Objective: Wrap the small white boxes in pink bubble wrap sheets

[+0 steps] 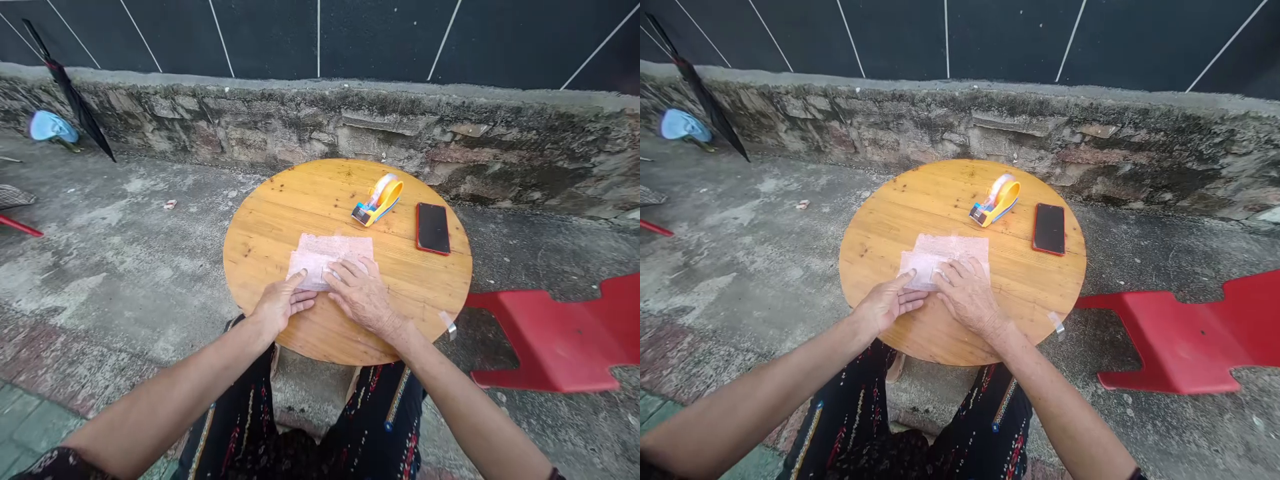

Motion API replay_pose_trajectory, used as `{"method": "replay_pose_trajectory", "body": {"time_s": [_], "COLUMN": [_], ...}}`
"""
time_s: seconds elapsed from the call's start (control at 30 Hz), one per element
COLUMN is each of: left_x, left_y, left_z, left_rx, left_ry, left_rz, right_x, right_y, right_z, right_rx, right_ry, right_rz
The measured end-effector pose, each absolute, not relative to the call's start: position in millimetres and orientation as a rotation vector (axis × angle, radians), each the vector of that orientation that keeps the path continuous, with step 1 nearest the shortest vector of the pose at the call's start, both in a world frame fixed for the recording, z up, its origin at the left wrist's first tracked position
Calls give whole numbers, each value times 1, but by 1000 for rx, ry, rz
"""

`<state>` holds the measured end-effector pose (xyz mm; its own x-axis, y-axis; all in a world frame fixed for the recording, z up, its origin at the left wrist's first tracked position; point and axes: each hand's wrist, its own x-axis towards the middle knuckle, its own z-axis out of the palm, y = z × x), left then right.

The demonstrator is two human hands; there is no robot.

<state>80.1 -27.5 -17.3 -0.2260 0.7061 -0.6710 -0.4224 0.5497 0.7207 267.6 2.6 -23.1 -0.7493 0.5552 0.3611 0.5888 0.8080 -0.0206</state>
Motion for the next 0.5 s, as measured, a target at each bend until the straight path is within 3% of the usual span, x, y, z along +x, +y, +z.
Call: {"method": "replay_pose_trajectory", "body": {"time_s": [0.5], "left_x": [69], "left_y": [1], "left_z": [-15], "left_rx": [418], "left_ry": [1585], "left_rz": [822], "right_x": [265], "right_y": [5], "right_z": [-13], "right_rx": [-835], "right_ry": [-2677], "right_rz": [-150]}}
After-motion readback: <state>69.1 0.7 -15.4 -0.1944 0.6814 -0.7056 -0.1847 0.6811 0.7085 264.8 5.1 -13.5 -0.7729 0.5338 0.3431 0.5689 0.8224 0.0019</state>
